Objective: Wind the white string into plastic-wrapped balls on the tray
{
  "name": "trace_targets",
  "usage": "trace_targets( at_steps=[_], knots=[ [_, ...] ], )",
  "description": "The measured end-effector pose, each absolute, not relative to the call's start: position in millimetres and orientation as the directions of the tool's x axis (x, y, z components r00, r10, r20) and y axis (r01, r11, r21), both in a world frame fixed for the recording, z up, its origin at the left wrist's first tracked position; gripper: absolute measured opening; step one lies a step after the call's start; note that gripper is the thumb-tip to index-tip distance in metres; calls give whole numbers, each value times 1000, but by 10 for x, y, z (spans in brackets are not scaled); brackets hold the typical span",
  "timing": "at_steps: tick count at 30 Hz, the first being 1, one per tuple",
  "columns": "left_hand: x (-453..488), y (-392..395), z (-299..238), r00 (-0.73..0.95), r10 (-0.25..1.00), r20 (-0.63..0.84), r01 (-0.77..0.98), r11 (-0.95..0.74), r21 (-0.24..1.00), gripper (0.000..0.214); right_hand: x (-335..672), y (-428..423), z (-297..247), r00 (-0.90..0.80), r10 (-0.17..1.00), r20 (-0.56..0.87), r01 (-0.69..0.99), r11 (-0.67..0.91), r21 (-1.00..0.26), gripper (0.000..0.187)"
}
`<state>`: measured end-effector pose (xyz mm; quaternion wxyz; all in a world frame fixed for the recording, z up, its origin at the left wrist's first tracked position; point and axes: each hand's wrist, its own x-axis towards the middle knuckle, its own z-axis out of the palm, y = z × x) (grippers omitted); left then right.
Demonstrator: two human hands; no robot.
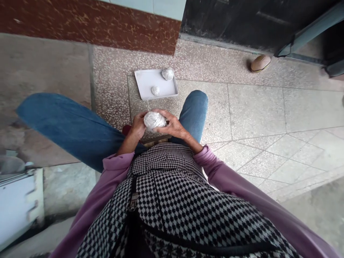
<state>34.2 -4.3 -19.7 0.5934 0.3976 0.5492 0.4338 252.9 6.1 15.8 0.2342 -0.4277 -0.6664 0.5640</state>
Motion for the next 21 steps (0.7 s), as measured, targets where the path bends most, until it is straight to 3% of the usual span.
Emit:
trace_targets(
  at_steps=[5,8,13,16,19,21],
  knots=[
    [265,-61,-108,-17,947,-320,59,320,946,35,2794,500,147,-241,959,-151,471,-20,-882,98],
    [235,-63,-52,43,966,-254,146,245,958,26,2923,665,31,-202,968,-152,604,1,-797,94],
    [196,-53,-16,125,977,-174,274,135,952,28,2805,552,-184,-332,922,-198,753,133,-644,82],
    [160,-47,-31,181,970,-159,350,87,933,29,2645,367,-182,-478,826,-297,776,240,-583,77],
    [116,-39,-38,232,953,-196,363,103,926,31,2576,208,-104,-612,694,-378,695,245,-676,71],
    [85,-33,-23,246,941,-231,321,146,936,35,2596,140,-56,-665,642,-382,575,114,-810,73]
  ],
)
